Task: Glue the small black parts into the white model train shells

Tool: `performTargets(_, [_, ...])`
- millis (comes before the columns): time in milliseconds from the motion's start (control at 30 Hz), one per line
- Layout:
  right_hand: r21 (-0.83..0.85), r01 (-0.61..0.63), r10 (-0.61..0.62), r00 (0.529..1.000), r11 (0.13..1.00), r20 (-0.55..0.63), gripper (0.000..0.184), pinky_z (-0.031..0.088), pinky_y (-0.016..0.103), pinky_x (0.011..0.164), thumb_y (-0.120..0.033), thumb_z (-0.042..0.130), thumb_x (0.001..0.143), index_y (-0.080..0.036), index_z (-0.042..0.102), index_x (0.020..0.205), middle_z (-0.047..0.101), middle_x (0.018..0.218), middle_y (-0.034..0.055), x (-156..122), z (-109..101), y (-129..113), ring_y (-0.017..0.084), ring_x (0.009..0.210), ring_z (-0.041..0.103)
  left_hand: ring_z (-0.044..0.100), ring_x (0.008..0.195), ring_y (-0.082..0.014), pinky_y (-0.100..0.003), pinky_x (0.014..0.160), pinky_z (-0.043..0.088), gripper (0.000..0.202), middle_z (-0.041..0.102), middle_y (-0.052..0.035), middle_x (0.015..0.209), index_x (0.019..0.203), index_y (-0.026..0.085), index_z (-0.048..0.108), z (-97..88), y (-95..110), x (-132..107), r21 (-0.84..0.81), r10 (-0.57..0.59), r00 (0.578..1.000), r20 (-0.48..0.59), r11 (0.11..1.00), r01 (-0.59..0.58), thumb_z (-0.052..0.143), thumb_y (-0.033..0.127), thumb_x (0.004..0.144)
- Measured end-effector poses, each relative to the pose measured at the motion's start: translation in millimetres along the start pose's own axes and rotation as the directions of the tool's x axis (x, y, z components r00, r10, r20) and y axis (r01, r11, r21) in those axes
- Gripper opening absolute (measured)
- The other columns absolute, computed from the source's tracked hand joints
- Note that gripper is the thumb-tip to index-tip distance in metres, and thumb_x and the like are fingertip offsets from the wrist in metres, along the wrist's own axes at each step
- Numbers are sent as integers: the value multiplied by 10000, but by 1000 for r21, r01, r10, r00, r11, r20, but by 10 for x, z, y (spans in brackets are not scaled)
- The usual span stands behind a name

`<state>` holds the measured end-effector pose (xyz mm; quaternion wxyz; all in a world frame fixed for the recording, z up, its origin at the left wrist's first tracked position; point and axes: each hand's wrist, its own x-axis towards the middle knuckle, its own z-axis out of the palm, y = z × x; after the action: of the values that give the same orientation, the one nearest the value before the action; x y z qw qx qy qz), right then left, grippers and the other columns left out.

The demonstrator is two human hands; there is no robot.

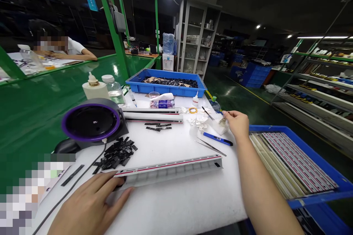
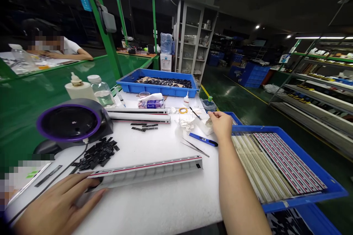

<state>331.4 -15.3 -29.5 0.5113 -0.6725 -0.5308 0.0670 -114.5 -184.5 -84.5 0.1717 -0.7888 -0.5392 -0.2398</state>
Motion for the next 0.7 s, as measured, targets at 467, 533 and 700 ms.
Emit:
performTargets(467, [-17,24,-24,999,1000,-23,324,385,299,590,-450,632,741,-141,727,759,674,673,68,9,-20,42,217,625,590,636,901,-269,-415,817,482,335,678,-65,982,906,263,662,-19,24,1,-33,-29,999,42,999,30,578,565,790])
performTargets(533, [-23,26,-27,998,999,-53,341,372,295,581,-466,627,748,-140,726,772,656,656,56,15,-23,55,206,611,570,635,906,-268,-413,818,481,329,678,-64,988,910,267,662,-18,25,1,-36,-35,998,48,999,37,578,562,792])
performTargets(700, [-1,-1,0,996,1000,-85,397,358,287,546,-504,632,735,-122,724,788,626,624,48,29,-27,80,189,565,532,638,903,-269,-419,822,482,329,681,-70,992,909,265,660,-30,40,7,-43,-32,998,52,998,35,567,561,797])
